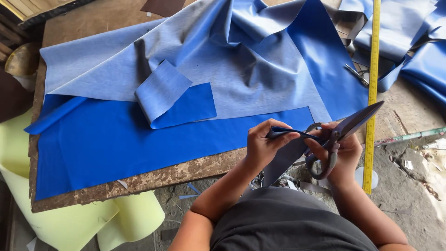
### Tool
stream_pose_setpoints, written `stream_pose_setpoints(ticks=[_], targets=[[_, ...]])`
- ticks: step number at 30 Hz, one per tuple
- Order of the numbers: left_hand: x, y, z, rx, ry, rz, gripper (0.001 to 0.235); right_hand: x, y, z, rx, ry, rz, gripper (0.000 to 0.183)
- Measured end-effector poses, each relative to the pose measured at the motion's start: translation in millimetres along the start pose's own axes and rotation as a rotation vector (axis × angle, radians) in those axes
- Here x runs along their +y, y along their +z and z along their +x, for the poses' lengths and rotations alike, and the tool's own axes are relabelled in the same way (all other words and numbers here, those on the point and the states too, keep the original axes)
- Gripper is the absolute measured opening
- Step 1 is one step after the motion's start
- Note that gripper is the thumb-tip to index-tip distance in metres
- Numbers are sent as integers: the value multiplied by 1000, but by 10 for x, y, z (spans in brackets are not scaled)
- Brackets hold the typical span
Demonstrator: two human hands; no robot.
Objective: Measuring, marking, and cutting blue fabric strips on a workshop table using a ruler and scissors
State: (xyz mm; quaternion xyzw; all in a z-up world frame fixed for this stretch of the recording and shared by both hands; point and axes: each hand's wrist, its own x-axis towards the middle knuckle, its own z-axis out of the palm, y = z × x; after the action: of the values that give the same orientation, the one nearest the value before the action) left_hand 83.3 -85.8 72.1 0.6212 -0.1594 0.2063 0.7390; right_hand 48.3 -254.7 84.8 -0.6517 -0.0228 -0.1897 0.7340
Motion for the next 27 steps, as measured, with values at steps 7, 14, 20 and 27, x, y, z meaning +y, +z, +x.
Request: stream_pose_setpoints(ticks=[7, 14, 20, 27], targets=[[41, 38, 1, 49, 28, -8, 24, 108, -61, -42, -8, -65, -47, 45], [-38, -17, -29, -22, 26, -142, 28, 142, -129, -74, 0, -107, -94, 44], [-259, -145, -157, -50, -147, -371, 18, 254, -230, -62, -6, -172, -98, 42], [-37, -125, -95, -45, -247, -396, 10, 315, -377, -177, -72, -156, -141, 42]])
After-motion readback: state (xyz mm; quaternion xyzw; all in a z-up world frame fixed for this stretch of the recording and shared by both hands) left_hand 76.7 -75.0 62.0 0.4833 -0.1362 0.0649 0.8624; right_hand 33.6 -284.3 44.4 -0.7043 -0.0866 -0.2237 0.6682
